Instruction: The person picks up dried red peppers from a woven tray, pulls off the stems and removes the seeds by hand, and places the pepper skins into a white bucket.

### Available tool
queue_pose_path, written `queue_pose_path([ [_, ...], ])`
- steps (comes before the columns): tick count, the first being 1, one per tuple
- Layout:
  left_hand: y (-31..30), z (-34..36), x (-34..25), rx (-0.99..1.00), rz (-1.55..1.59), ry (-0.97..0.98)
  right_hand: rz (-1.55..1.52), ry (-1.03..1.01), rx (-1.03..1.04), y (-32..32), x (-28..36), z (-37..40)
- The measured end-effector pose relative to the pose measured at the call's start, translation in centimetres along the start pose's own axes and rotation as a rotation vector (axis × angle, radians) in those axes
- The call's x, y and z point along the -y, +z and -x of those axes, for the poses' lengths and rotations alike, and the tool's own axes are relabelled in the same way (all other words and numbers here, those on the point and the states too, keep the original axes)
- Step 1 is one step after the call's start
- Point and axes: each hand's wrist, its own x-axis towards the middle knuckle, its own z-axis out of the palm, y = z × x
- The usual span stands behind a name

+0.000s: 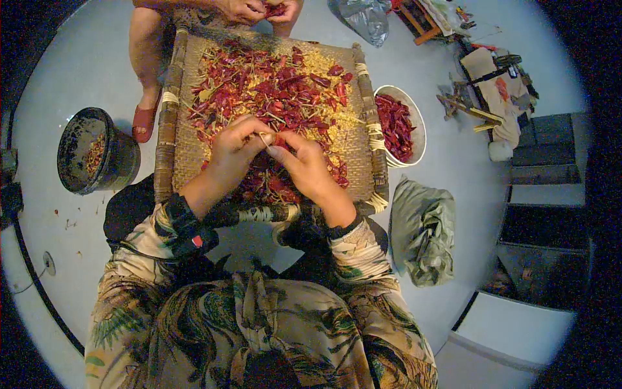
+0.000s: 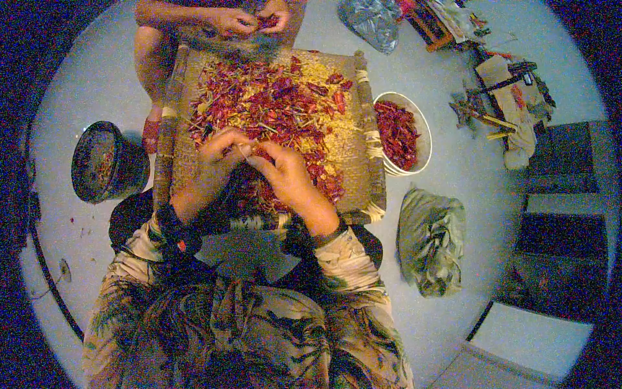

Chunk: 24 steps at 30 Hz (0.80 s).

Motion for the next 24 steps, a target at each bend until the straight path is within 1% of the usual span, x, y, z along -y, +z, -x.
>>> queue_pose_path([
  [3, 0.0, 0.2, -0.9, -0.076, -0.027, -0.021, 0.046, 0.03, 0.026, 0.1, -0.3, 0.0],
  [6, -0.2, -0.2, -0.1, -0.236, 0.16, -0.233, 0.153, 0.024, 0.031, -0.1, -0.6, 0.2],
  [7, -1.4, -0.8, 0.3, -0.255, 0.226, -0.295, 0.201, 0.019, 0.032, -0.2, -0.7, 0.3],
  [8, -3.0, -1.7, 0.8, -0.272, 0.293, -0.358, 0.165, -0.011, -0.006, 0.0, -0.9, 0.4],
  [9, -3.9, -2.3, 1.2, -0.263, 0.276, -0.275, 0.131, -0.042, -0.04, 0.2, -1.1, 0.5],
  [12, -4.0, -2.1, 2.1, -0.121, 0.445, -0.239, 0.019, -0.095, -0.133, 0.6, -0.7, 0.2],
  [13, -3.7, -1.9, 2.3, -0.051, 0.536, -0.317, -0.02, -0.104, -0.169, 0.6, -0.4, 0.1],
  [16, -2.2, -1.3, 1.2, 0.038, 0.514, -0.225, 0.09, -0.093, -0.123, 0.0, -1.1, 0.0],
  [17, -2.0, -1.1, 0.3, 0.072, 0.495, -0.295, 0.119, -0.099, -0.14, 0.1, -1.1, 0.1],
  [20, -1.5, -0.3, -0.9, 0.16, 0.281, -0.258, 0.219, -0.117, -0.169, 0.0, -0.7, 0.2],
  [22, -1.0, -0.1, -0.7, 0.162, 0.198, -0.166, 0.301, -0.135, -0.167, -0.1, -0.5, 0.2],
  [24, -0.7, 0.0, -0.5, 0.157, 0.112, -0.1, 0.313, -0.242, -0.194, 0.0, -0.6, 0.1],
])
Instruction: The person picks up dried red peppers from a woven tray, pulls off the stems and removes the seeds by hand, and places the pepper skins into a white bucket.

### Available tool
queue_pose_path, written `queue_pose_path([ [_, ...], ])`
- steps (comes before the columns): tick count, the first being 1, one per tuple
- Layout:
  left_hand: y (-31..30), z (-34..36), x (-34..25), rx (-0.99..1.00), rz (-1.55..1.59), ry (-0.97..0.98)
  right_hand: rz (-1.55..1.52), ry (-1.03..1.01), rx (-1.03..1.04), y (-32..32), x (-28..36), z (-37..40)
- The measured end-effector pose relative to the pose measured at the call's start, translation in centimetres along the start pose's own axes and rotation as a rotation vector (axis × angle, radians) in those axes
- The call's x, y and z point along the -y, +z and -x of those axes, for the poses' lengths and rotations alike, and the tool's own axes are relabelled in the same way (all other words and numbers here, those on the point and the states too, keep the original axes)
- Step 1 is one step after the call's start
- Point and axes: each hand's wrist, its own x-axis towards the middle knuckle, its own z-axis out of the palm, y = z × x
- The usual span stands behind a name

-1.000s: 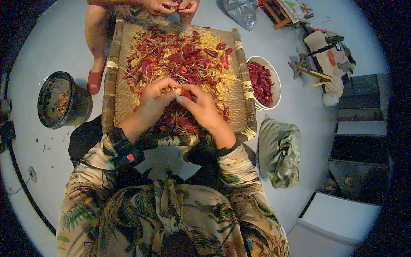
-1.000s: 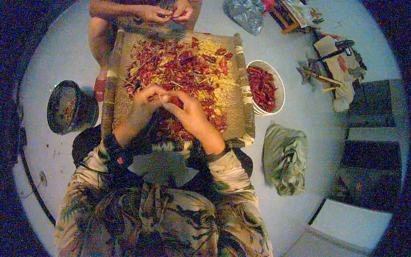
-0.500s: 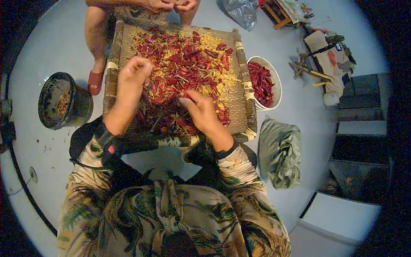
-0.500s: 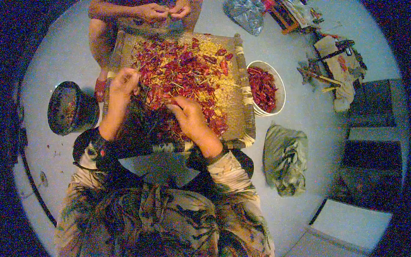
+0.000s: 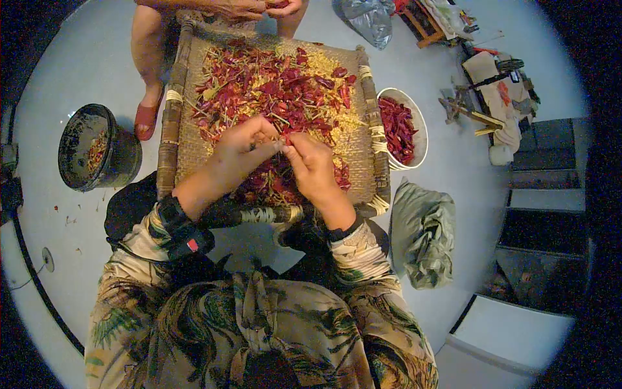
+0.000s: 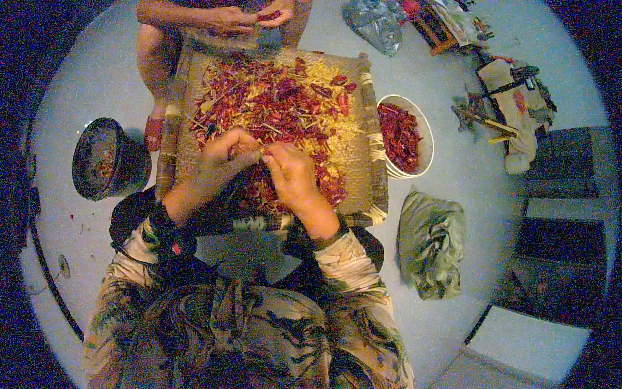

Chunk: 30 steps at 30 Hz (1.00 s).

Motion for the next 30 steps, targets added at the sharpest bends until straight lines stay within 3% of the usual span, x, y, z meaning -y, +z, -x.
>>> queue_pose_path([
  [16, -0.1, 0.8, 2.1, 0.052, -0.12, -0.028, 0.275, -0.376, 0.093, -0.2, -0.1, -0.4],
  [22, 0.0, 0.8, 1.8, 0.065, -0.085, -0.04, 0.298, -0.338, 0.16, -0.5, 0.6, 0.0],
  [30, 1.1, 1.2, 2.6, -0.041, 0.086, -0.148, 0.268, -0.36, 0.087, -0.3, 0.4, 0.1],
])
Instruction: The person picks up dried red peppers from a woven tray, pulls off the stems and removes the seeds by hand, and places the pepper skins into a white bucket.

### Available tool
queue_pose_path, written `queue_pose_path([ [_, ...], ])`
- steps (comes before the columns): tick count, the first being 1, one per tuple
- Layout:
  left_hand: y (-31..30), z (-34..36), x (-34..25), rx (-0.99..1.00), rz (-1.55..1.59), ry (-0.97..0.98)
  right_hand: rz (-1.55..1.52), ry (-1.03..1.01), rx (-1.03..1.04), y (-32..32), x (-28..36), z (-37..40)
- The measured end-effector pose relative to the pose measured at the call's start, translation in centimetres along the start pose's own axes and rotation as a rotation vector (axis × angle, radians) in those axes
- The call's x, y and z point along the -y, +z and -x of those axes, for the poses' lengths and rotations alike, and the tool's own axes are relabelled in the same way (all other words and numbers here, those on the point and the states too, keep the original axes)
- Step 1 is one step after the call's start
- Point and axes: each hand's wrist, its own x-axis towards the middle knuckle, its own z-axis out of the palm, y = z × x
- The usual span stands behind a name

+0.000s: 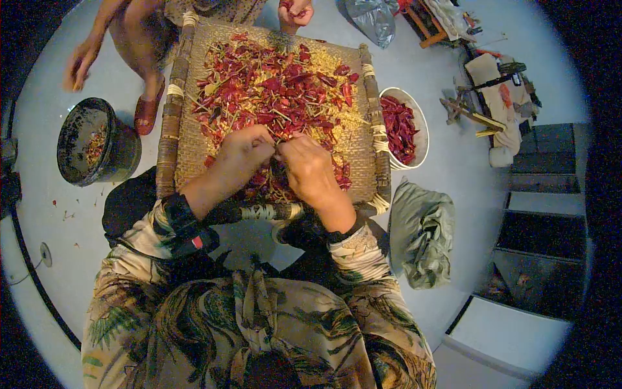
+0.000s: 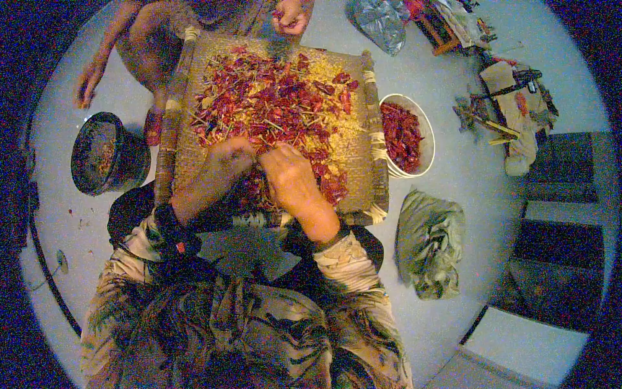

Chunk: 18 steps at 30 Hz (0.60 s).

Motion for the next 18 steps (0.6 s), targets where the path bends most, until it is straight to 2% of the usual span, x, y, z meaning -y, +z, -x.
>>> queue_pose_path([
  [2, 0.0, -0.1, -0.5, -0.016, 0.127, -0.13, -0.029, 0.05, -0.036, -0.1, 0.2, -0.1],
  [5, -0.5, -0.2, -1.4, 0.067, 0.357, -0.29, -0.07, 0.122, -0.101, -0.5, 0.3, -0.3],
  [8, -0.8, -0.9, -0.4, 0.168, 0.478, -0.238, -0.064, 0.096, -0.113, -0.7, -0.5, -0.3],
  [11, -1.1, -0.7, -2.6, 0.166, 0.377, -0.316, -0.062, 0.079, -0.084, -1.0, -0.7, -0.3],
  [18, -0.7, -0.7, -1.7, 0.143, 0.281, -0.226, -0.023, 0.059, -0.054, -0.8, -0.7, -0.2],
])
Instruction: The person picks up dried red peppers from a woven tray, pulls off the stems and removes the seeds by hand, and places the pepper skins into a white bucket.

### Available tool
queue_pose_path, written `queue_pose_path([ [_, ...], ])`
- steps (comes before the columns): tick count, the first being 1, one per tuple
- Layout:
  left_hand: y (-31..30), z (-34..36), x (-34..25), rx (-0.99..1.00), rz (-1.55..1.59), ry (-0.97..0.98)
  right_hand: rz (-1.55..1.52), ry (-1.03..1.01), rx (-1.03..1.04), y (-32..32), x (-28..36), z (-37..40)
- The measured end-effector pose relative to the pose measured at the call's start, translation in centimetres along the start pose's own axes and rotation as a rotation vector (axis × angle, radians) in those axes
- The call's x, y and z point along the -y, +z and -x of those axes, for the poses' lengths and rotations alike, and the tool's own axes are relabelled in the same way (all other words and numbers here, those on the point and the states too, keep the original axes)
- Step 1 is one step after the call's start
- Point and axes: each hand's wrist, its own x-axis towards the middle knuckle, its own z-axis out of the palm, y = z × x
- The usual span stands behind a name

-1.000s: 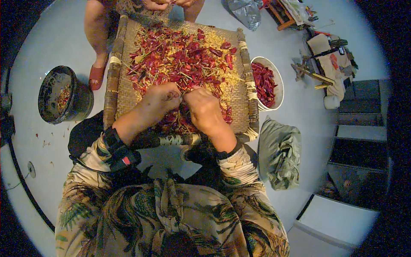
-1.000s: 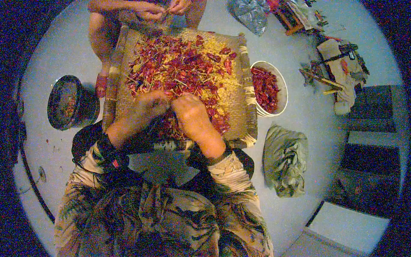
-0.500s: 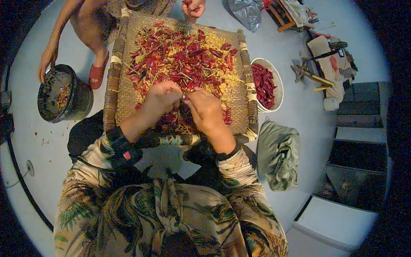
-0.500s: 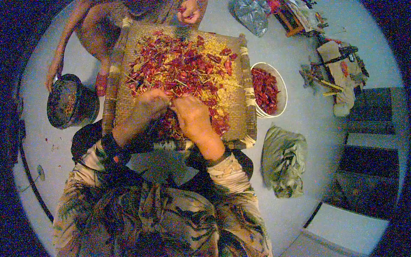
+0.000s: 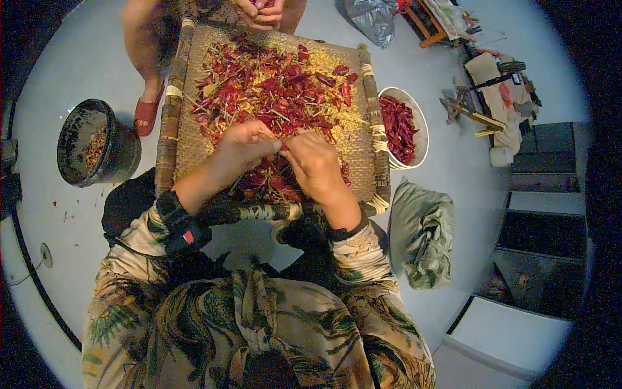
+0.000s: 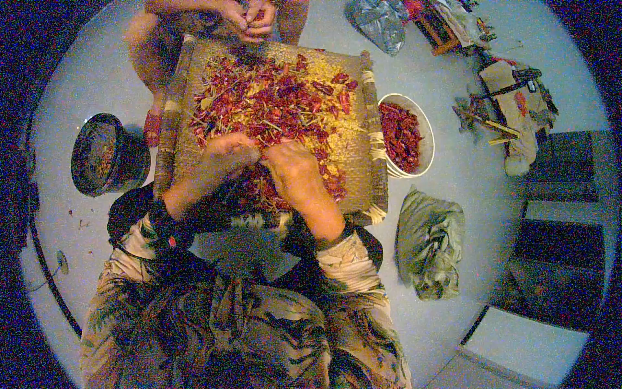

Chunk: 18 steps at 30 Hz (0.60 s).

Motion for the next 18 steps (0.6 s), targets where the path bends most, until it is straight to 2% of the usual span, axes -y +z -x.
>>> queue_pose_path([
  [2, -0.3, -0.3, 1.0, 0.007, 0.006, 0.044, -0.015, 0.052, 0.061, 0.1, 0.1, 0.1],
  [4, -0.6, -0.4, 1.3, -0.029, 0.085, -0.02, -0.063, 0.162, 0.171, 0.0, 0.1, 0.3],
  [7, -1.0, -0.6, 1.1, -0.102, 0.147, -0.032, -0.187, 0.481, 0.112, -0.7, -1.9, 0.8],
  [9, -0.9, -0.7, 0.9, -0.113, 0.174, -0.037, -0.299, 0.767, -0.001, -3.4, -3.7, 0.3],
  [10, -1.0, -0.6, 0.9, -0.098, 0.187, -0.049, -0.437, 0.785, -0.236, -3.0, -7.7, 2.2],
  [11, -1.1, -0.7, 1.0, -0.084, 0.201, -0.063, -0.596, 0.853, -0.368, -4.6, -9.1, 2.6],
  [12, -1.0, -0.7, 1.1, -0.083, 0.173, -0.063, -0.949, 0.884, -0.626, -6.2, -9.8, 2.7],
  [14, -0.8, -0.6, 1.2, -0.082, 0.116, -0.062, -1.27, 0.728, -0.936, -8.1, -10.1, 3.1],
  [17, -1.2, -1.0, 2.1, -0.112, 0.057, -0.042, -1.337, 1.022, -1.119, -8.2, -12.7, 4.7],
  [18, -1.1, -0.9, 1.9, -0.117, 0.055, -0.034, -1.243, 1.003, -0.95, -7.4, -13.1, 4.8],
])
